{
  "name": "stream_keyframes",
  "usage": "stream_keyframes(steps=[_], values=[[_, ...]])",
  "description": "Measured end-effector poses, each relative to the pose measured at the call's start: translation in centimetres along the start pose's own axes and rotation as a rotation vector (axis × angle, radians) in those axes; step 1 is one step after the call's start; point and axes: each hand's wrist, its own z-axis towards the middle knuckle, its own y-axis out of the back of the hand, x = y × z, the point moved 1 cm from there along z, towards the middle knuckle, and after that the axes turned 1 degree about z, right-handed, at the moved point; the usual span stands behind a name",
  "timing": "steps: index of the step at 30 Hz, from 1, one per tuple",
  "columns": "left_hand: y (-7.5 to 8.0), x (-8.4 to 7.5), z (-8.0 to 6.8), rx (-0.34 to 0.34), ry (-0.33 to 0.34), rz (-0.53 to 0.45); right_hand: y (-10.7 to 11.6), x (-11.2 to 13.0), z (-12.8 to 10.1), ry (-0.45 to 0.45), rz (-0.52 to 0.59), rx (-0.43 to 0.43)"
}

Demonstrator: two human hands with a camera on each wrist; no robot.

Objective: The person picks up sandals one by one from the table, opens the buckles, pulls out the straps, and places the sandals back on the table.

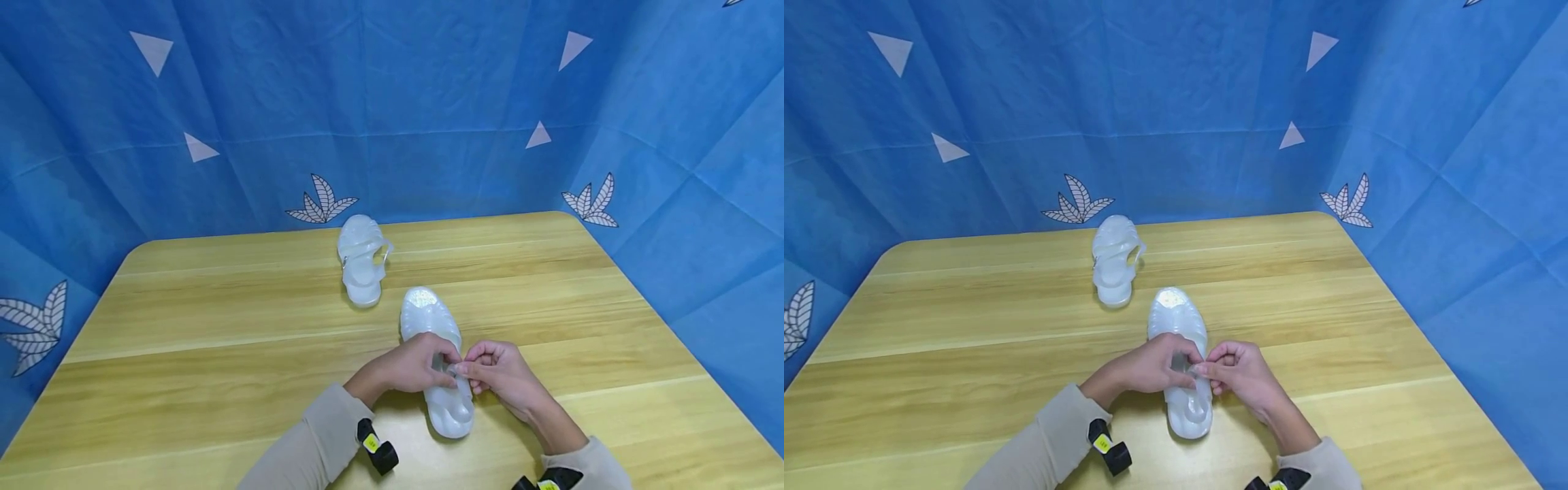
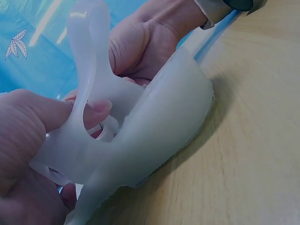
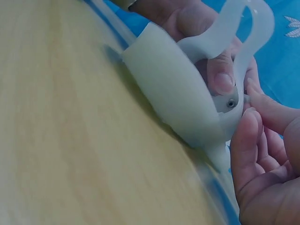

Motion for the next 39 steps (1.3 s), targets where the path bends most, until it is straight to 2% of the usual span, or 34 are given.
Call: stream_keyframes(steps=[4, 8, 12, 15, 21, 28, 32, 39], values=[[-0.1, 0.0, 0.0, -0.006, 0.007, -0.001, -0.3, 0.2, 0.0, 0.012, -0.080, -0.067], [-0.1, 0.0, 0.1, -0.009, 0.006, -0.001, -0.3, 0.5, -0.1, 0.046, -0.208, -0.107], [-0.1, -0.1, 0.0, -0.014, 0.018, -0.003, 0.0, 0.6, -0.4, 0.137, -0.347, -0.076], [0.0, 0.0, -0.1, -0.018, 0.023, -0.022, 0.2, 0.7, -0.5, 0.186, -0.411, -0.035], [0.0, 0.1, -0.1, -0.015, 0.030, -0.076, 0.1, 0.9, -0.6, 0.216, -0.466, 0.003], [-0.2, 0.3, 0.0, -0.026, 0.004, -0.062, -0.8, 1.0, -0.4, 0.350, -0.492, -0.074], [-0.2, 0.4, 0.1, -0.021, -0.003, -0.059, -1.2, 1.0, -0.3, 0.351, -0.472, -0.108], [-0.1, 0.3, 0.0, -0.022, 0.013, -0.022, -1.3, 1.3, -0.1, 0.340, -0.483, -0.067]])
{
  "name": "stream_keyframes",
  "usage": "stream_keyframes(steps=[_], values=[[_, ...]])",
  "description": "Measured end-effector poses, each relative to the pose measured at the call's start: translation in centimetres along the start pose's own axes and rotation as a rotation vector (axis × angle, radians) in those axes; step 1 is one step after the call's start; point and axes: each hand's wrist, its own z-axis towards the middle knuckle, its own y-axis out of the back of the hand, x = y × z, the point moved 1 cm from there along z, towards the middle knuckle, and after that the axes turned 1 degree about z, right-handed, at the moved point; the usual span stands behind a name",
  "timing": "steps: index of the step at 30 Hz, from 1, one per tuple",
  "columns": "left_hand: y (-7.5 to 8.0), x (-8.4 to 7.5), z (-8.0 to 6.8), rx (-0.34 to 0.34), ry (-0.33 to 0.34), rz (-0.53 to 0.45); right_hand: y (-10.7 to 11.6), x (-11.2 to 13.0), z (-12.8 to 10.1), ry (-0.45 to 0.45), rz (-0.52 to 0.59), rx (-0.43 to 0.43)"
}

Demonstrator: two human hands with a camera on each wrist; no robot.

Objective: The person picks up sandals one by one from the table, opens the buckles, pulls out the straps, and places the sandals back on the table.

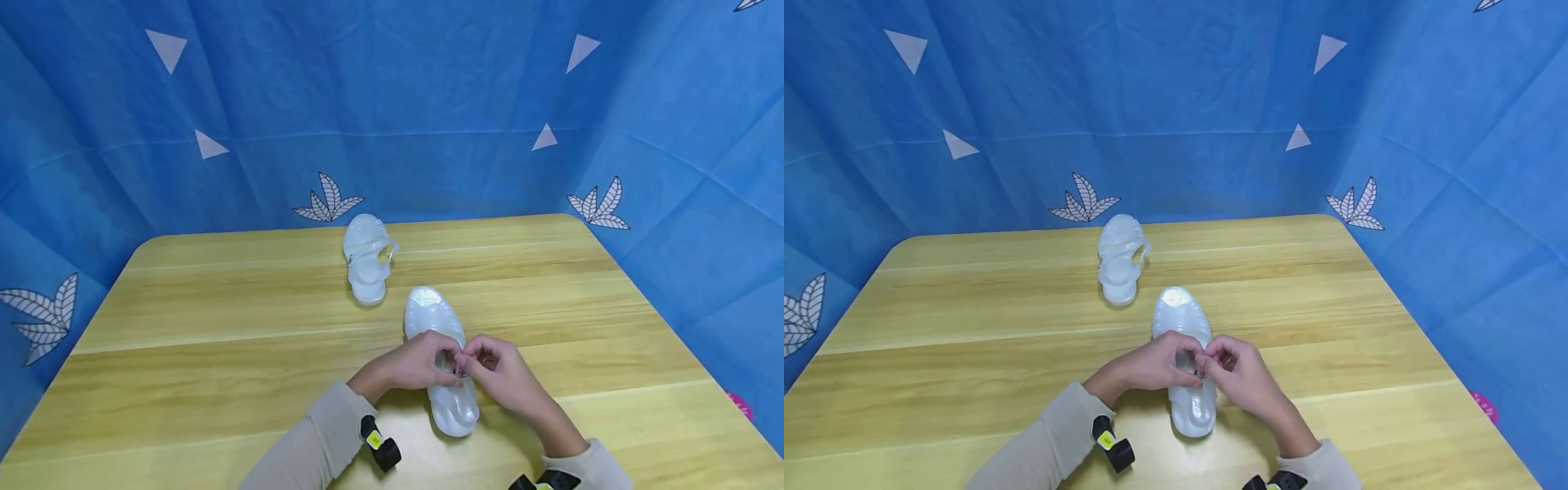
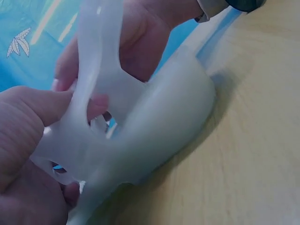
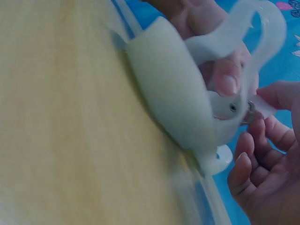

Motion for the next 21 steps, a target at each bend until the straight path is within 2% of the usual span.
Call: stream_keyframes(steps=[5, 10, 14, 17, 21], values=[[0.4, -0.5, -0.2, 0.010, 0.012, 0.056, 0.7, -0.3, -0.2, -0.045, 0.031, 0.027], [1.0, -1.2, -0.3, -0.012, 0.025, 0.206, 1.1, -0.3, -0.5, -0.060, 0.058, 0.068], [1.3, -1.6, -0.6, 0.001, 0.029, 0.302, 1.3, -0.2, -0.6, -0.082, 0.076, 0.080], [1.4, -1.6, -0.7, 0.017, 0.002, 0.296, 1.4, -0.2, -0.7, -0.097, 0.096, 0.091], [1.4, -1.2, -0.7, 0.023, -0.038, 0.209, 1.6, -0.2, -0.8, -0.106, 0.135, 0.115]])
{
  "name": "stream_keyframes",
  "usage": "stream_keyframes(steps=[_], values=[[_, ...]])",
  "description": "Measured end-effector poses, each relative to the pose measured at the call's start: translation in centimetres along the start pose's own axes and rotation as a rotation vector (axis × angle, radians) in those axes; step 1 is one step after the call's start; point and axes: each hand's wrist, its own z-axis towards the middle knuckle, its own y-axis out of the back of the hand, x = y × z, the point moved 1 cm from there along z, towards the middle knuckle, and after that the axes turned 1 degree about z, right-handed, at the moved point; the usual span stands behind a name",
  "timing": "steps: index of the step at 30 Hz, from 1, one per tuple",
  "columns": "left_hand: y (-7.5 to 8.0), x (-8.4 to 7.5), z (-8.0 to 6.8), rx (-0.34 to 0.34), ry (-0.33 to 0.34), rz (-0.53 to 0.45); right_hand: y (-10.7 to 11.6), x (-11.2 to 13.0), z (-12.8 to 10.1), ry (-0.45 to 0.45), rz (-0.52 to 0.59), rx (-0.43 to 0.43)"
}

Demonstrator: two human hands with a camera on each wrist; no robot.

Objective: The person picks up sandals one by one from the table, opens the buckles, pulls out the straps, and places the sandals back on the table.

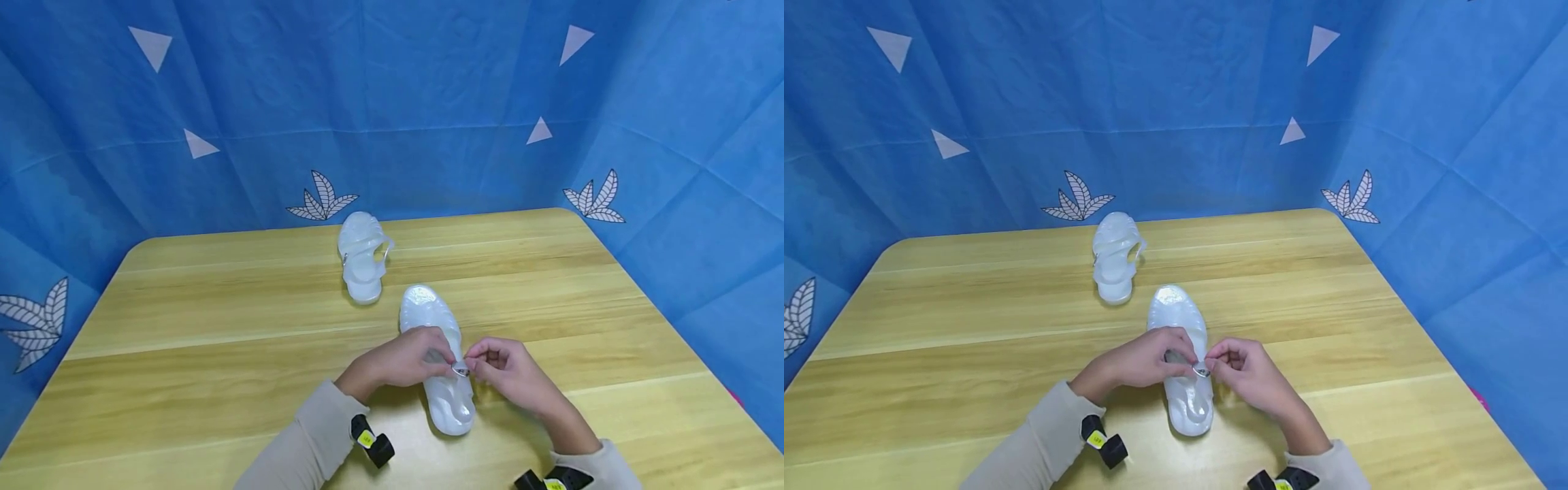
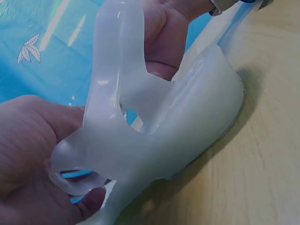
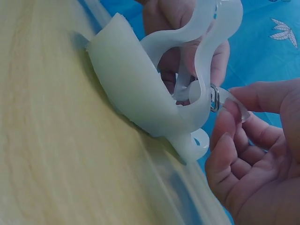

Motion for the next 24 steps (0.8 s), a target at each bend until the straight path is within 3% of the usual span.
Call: stream_keyframes(steps=[10, 24], values=[[-0.55, 0.44, -0.08, -0.061, -0.032, -0.138, 0.22, -0.24, -0.15, -0.071, 0.090, 0.049], [-0.94, 0.51, 0.11, -0.122, -0.052, -0.119, 0.02, -0.37, -0.14, -0.096, 0.179, 0.044]])
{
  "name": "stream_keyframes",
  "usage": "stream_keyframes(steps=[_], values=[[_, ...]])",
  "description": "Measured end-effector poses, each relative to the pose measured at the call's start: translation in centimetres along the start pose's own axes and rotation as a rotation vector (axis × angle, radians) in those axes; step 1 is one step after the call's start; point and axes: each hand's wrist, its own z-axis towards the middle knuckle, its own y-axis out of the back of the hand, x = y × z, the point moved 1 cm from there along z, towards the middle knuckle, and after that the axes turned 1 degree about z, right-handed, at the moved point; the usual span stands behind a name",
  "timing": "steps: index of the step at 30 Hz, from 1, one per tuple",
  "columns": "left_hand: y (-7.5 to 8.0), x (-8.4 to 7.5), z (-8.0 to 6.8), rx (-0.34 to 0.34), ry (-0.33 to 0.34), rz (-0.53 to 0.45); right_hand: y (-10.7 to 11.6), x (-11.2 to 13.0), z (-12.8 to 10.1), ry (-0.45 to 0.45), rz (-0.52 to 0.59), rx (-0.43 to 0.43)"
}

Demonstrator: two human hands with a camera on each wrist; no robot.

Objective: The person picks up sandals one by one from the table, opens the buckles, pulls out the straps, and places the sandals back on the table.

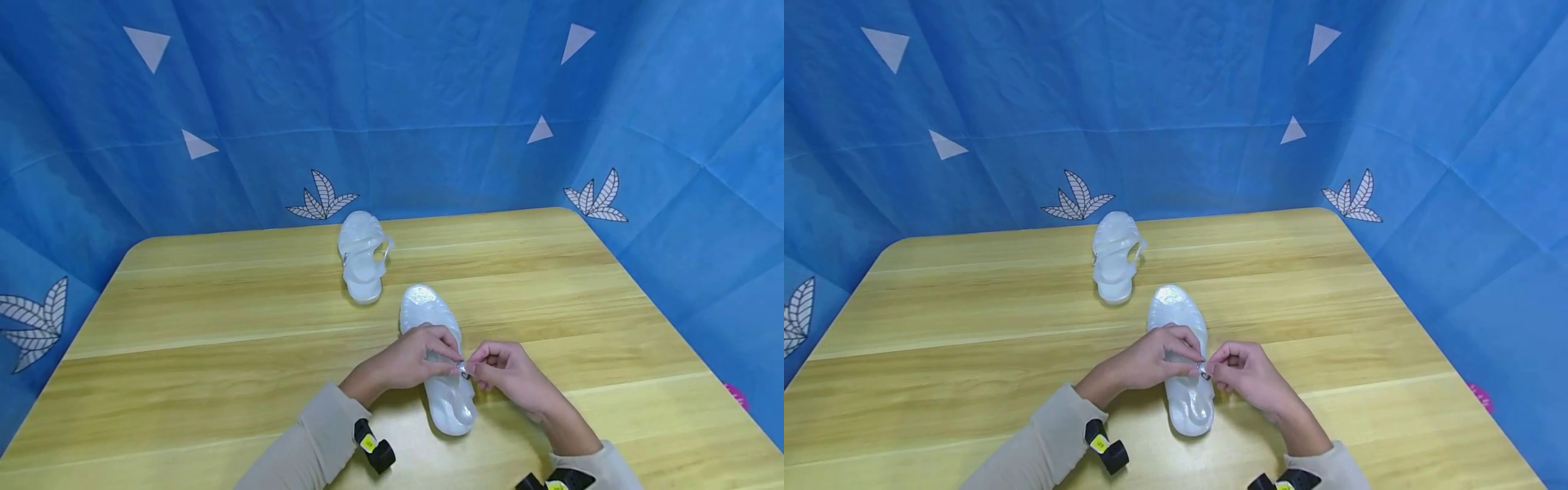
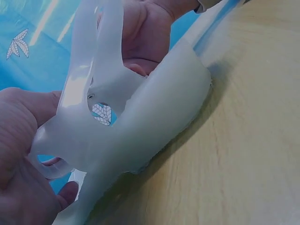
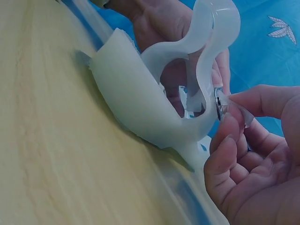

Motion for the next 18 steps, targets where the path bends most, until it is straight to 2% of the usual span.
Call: stream_keyframes(steps=[8, 18], values=[[0.11, -0.07, -0.17, 0.001, -0.042, 0.064, -0.47, 0.13, 0.19, 0.002, 0.004, -0.009], [-0.03, 0.06, -0.13, -0.006, -0.078, 0.078, -0.59, -0.01, 0.27, -0.068, 0.049, -0.034]])
